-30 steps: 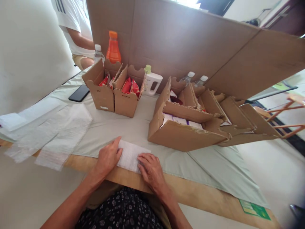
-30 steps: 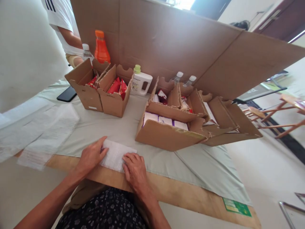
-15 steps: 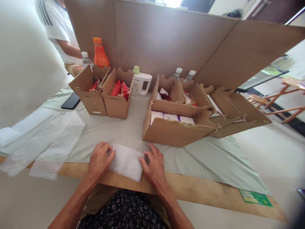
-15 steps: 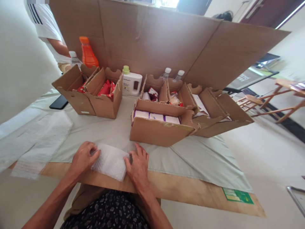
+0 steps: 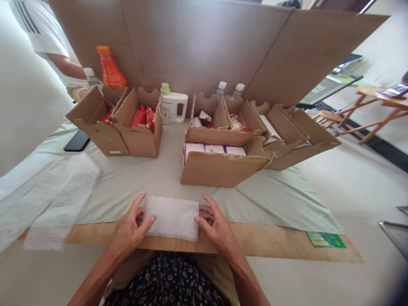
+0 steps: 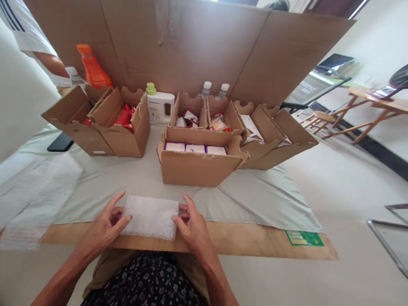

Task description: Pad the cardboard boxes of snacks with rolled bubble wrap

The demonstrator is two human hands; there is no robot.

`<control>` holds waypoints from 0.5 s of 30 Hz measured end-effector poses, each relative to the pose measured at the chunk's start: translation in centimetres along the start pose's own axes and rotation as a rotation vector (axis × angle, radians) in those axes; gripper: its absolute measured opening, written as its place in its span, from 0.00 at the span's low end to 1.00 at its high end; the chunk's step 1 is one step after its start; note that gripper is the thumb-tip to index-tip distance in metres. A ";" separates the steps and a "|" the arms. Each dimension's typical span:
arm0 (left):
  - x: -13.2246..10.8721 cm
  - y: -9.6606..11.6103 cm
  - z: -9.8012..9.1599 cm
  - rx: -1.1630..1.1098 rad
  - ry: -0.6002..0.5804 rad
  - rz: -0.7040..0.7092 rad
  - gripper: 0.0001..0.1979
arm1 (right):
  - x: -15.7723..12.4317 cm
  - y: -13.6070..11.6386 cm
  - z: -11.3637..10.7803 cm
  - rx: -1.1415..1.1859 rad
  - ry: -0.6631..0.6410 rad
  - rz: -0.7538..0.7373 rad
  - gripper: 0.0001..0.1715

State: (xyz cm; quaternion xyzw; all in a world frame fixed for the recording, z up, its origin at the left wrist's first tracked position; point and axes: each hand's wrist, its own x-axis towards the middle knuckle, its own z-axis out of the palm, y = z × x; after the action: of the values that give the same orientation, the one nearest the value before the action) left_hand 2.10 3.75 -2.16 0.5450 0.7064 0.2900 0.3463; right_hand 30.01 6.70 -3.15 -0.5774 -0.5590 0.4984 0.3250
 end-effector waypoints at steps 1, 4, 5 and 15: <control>-0.3 -0.3 -0.1 -0.014 -0.038 0.032 0.37 | -0.4 0.2 0.0 -0.002 -0.017 -0.005 0.41; -1.0 -1.2 -0.1 -0.016 -0.100 0.181 0.20 | -1.5 0.6 0.7 -0.039 -0.021 -0.045 0.35; -1.1 -1.4 0.1 -0.012 -0.098 0.232 0.17 | -1.7 0.6 1.0 -0.060 -0.011 -0.072 0.32; 0.6 12.0 -4.3 0.144 0.385 0.958 0.17 | -0.7 -11.5 -7.8 -0.358 0.484 -0.896 0.21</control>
State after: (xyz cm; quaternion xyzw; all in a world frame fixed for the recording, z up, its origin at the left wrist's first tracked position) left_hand 5.35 7.00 9.78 0.7664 0.4469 0.4615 0.0000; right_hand 33.71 9.36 9.97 -0.4269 -0.7360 0.0607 0.5219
